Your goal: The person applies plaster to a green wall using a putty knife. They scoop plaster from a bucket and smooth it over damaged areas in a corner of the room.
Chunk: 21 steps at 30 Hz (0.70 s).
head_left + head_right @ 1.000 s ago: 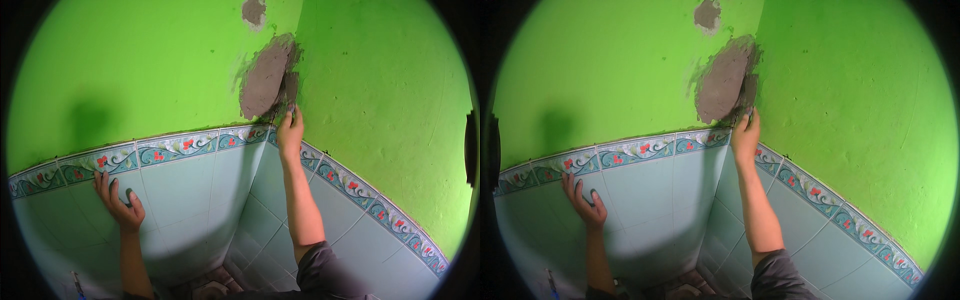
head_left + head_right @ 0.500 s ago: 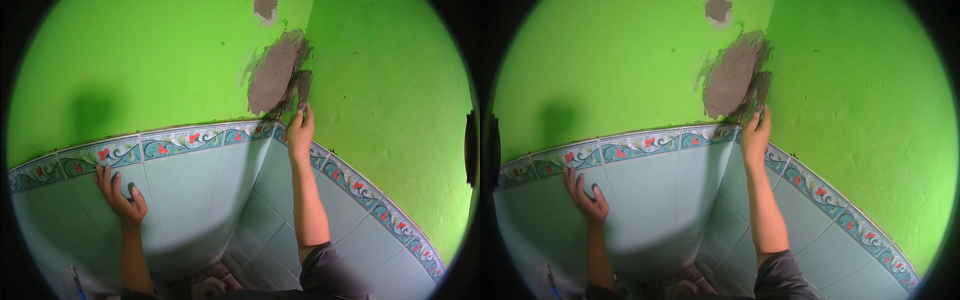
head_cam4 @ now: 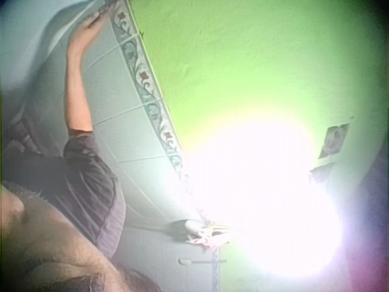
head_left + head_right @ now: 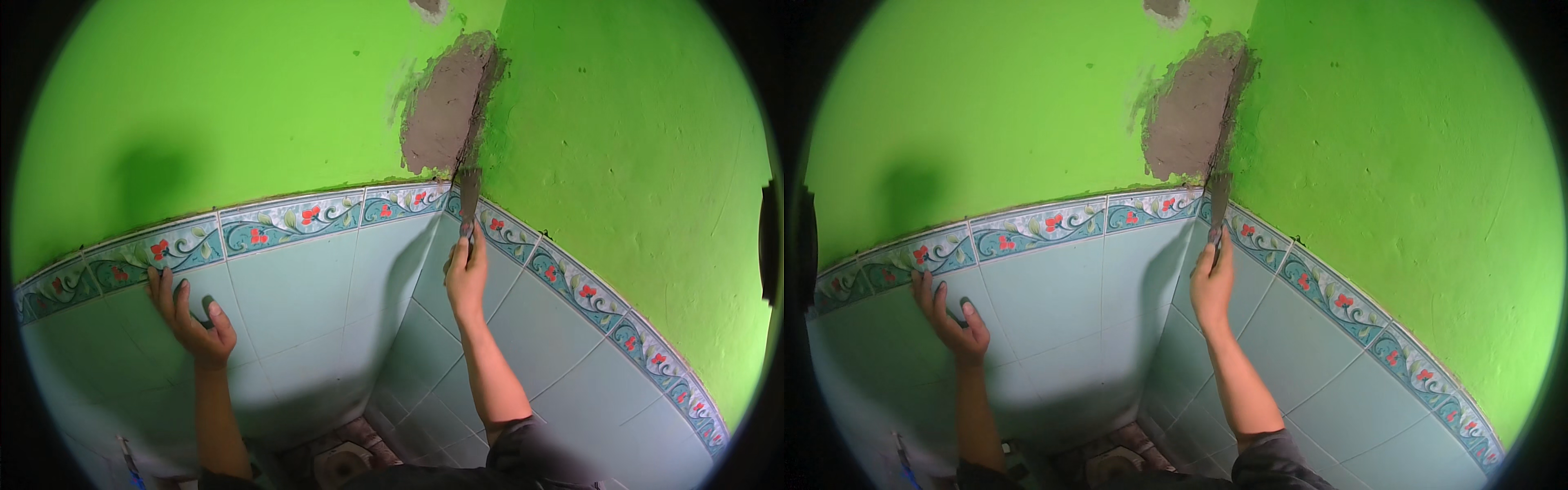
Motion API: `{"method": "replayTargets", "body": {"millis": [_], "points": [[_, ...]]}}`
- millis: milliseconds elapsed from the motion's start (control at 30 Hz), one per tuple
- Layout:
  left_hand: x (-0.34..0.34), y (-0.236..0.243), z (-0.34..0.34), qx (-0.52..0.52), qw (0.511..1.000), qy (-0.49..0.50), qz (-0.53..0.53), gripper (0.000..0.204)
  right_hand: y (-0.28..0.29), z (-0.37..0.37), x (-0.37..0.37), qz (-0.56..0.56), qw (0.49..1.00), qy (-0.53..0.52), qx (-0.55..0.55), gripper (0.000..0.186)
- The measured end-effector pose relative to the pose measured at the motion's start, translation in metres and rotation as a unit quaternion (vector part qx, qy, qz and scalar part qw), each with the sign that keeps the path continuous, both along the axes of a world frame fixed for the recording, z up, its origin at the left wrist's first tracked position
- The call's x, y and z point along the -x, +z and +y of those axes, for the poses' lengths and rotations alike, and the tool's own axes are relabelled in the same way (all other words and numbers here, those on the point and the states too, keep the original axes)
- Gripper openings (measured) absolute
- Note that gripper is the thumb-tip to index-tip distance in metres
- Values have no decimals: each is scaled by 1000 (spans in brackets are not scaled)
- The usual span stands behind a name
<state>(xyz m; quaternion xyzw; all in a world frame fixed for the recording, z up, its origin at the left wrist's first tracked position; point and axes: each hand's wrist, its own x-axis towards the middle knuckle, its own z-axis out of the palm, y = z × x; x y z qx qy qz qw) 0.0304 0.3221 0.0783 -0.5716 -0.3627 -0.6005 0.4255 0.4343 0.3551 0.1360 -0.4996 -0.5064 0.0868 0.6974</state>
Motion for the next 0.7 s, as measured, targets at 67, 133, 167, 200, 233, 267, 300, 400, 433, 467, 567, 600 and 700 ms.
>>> {"method": "replayTargets", "body": {"millis": [67, 133, 167, 200, 233, 267, 300, 400, 433, 467, 567, 600, 700], "points": [[-1, 1, -1, 6, 1000, 11, 5, 41, -12, -12, 3, -2, 1000, 24, -15, 48], [-1, 1, -1, 12, 1000, 22, 12, 41, -11, -24, 5, -4, 1000, 25, -16, 48], [-1, 0, 1, 7, 1000, 24, 6, 40, -10, -30, 6, -10, 1000, 24, -16, 49], [0, 0, 2, 1, 1000, 26, 0, 40, -13, -33, 7, -5, 1000, 25, -16, 49], [0, 0, 2, 1, 1000, 25, 4, 40, -15, -35, 6, 24, 998, 55, -2, 49], [0, 0, 2, 3, 1000, 25, 4, 40, -16, -37, 7, 53, 995, 85, 12, 49], [0, 1, 1, 5, 1000, 24, 4, 41, -15, -40, 8, 58, 995, 86, 11, 49], [-2, 2, 0, 7, 1000, 26, 2, 40, -12, -43, 8, 85, 990, 111, 24, 49], [-2, 2, 0, 7, 1000, 27, 4, 40, -10, -40, 5, 78, 989, 120, 28, 49], [-2, 2, 0, 7, 1000, 25, 3, 40, -6, -37, 3, 70, 989, 129, 31, 49], [-4, 3, 1, 6, 1000, 25, 2, 40, 13, -33, -1, 69, 987, 133, 54, 50], [-5, 3, 0, 6, 1000, 25, -1, 40, 17, -34, -1, 71, 987, 135, 53, 50], [-5, 3, -1, 7, 1000, 27, -3, 40, 23, -39, 0, 100, 977, 169, 78, 51]]}}
